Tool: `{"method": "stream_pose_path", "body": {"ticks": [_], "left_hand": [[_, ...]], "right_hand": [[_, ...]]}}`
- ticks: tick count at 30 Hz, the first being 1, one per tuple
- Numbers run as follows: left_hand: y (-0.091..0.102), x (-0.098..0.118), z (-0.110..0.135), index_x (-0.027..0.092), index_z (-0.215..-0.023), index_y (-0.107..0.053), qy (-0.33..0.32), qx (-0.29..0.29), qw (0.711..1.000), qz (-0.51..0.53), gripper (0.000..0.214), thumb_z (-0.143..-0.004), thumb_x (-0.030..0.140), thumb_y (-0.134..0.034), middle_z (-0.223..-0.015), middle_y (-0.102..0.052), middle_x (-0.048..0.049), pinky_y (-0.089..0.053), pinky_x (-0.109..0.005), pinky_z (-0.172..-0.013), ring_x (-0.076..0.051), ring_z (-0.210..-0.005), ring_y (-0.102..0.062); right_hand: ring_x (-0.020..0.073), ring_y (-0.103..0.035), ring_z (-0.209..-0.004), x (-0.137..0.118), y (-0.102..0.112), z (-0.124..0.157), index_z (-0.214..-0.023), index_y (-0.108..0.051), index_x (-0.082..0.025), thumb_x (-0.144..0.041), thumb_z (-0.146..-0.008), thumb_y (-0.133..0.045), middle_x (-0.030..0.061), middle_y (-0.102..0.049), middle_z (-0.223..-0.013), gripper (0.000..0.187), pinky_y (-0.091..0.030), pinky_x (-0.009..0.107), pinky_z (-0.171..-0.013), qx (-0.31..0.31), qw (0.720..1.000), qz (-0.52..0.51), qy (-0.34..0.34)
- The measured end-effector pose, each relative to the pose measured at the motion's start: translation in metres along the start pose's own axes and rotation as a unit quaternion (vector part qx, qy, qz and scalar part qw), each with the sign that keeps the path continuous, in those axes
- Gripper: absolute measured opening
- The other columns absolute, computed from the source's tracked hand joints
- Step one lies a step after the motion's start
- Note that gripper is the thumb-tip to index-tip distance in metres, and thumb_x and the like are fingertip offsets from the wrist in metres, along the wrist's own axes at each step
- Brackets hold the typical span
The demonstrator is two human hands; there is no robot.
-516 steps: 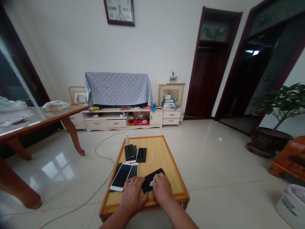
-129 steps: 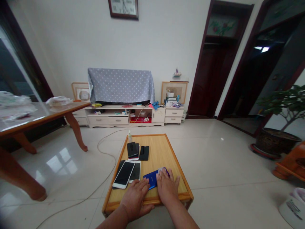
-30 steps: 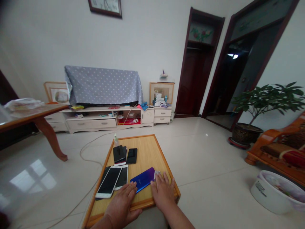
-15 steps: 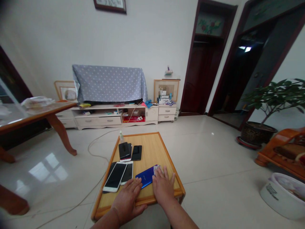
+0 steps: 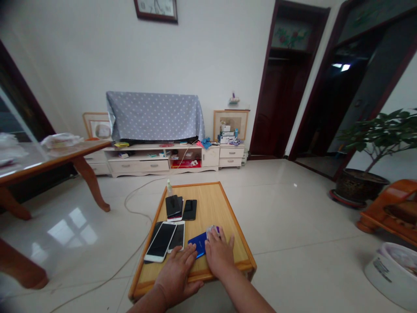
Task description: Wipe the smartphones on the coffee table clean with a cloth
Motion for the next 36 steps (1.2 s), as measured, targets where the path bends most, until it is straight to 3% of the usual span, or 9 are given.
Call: {"method": "stream_pose_path", "body": {"ticks": [4,10,13,18,20,26,31,33,36], "left_hand": [[0.0,0.0,0.001,0.028,-0.145,-0.042,-0.011,0.006,1.0,-0.01,0.085,-0.077,0.075,-0.058,-0.154,-0.044,-0.0091,-0.025,-0.056,-0.119,-0.031,-0.143,-0.038],[0.007,0.005,0.004,0.027,-0.144,-0.044,-0.031,0.036,0.998,-0.031,0.074,-0.086,0.074,-0.045,-0.151,-0.047,-0.0095,-0.031,-0.055,-0.114,-0.031,-0.139,-0.043],[0.01,0.008,0.005,0.027,-0.141,-0.046,-0.038,0.044,0.997,-0.045,0.07,-0.087,0.072,-0.045,-0.151,-0.048,-0.0097,-0.035,-0.054,-0.111,-0.032,-0.137,-0.046],[0.012,0.011,0.006,0.028,-0.139,-0.049,-0.049,0.073,0.994,-0.06,0.067,-0.087,0.069,-0.051,-0.146,-0.053,-0.0093,-0.038,-0.051,-0.108,-0.031,-0.134,-0.049],[0.013,0.012,0.006,0.028,-0.138,-0.05,-0.057,0.087,0.992,-0.068,0.065,-0.086,0.067,-0.053,-0.145,-0.054,-0.0094,-0.04,-0.049,-0.107,-0.03,-0.132,-0.051],[0.022,0.023,0.004,0.03,-0.141,-0.049,-0.058,0.097,0.99,-0.089,0.066,-0.086,0.068,-0.052,-0.145,-0.052,-0.0105,-0.041,-0.05,-0.105,-0.031,-0.129,-0.051],[0.027,0.032,0.002,0.032,-0.139,-0.051,-0.053,0.095,0.991,-0.08,0.062,-0.087,0.066,-0.052,-0.13,-0.06,-0.0091,-0.04,-0.052,-0.105,-0.029,-0.119,-0.055],[0.024,0.031,0.001,0.032,-0.14,-0.05,-0.052,0.093,0.991,-0.081,0.063,-0.087,0.066,-0.052,-0.133,-0.059,-0.0093,-0.038,-0.053,-0.106,-0.029,-0.121,-0.055],[0.02,0.027,0.002,0.03,-0.141,-0.049,-0.045,0.097,0.99,-0.089,0.068,-0.085,0.068,-0.052,-0.138,-0.057,-0.0109,-0.036,-0.054,-0.107,-0.031,-0.126,-0.052]], "right_hand": [[0.0248,-0.022,-0.15,-0.01,-0.012,0.023,-0.149,-0.041,-0.037,-0.042,-0.102,-0.023,-0.0006,-0.036,-0.158,0.05,0.003,0.062,-0.117,-0.014,0.996,-0.023,0.09],[0.0294,-0.021,-0.149,0.033,0.004,0.014,-0.148,-0.044,-0.031,-0.038,-0.099,-0.028,0.003,-0.036,-0.158,0.052,0.002,0.069,-0.114,0.009,0.999,0.009,-0.035],[0.0297,-0.016,-0.151,0.036,0.007,0.012,-0.147,-0.045,-0.028,-0.036,-0.099,-0.028,0.0036,-0.034,-0.159,0.052,0.004,0.069,-0.114,0.013,0.998,0.021,-0.059],[0.0271,-0.021,-0.15,-0.001,-0.006,0.033,-0.146,-0.047,-0.034,-0.039,-0.101,-0.025,0.002,-0.038,-0.157,0.051,0.009,0.062,-0.116,-0.016,0.997,-0.023,0.072],[0.0271,-0.023,-0.149,-0.003,-0.005,0.035,-0.145,-0.048,-0.037,-0.039,-0.101,-0.023,0.0003,-0.041,-0.155,0.05,0.009,0.063,-0.116,-0.018,0.995,-0.035,0.089],[0.0303,-0.015,-0.151,0.035,0.016,0.024,-0.146,-0.047,-0.032,-0.035,-0.1,-0.024,0.0024,-0.037,-0.158,0.051,0.004,0.07,-0.113,0.01,0.999,-0.012,-0.045],[0.0285,-0.015,-0.151,-0.002,0.002,0.043,-0.148,-0.042,-0.035,-0.035,-0.098,-0.029,0.0003,-0.036,-0.159,0.051,0.002,0.067,-0.115,-0.045,0.992,-0.058,0.103],[0.0281,-0.018,-0.15,-0.007,0.002,0.044,-0.147,-0.044,-0.037,-0.036,-0.099,-0.028,-0.001,-0.038,-0.158,0.05,0.002,0.066,-0.115,-0.052,0.988,-0.065,0.127],[0.0297,-0.018,-0.15,0.015,0.015,0.03,-0.143,-0.05,-0.034,-0.035,-0.1,-0.023,0.0003,-0.04,-0.156,0.05,0.003,0.068,-0.114,-0.024,0.998,-0.047,0.038]]}}
Point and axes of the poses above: each hand's wrist, its own z-axis away from the middle knuckle, its own y-axis out of the back of the hand, x = y × z, the point moved 8 cm from there along -z, towards the middle knuckle
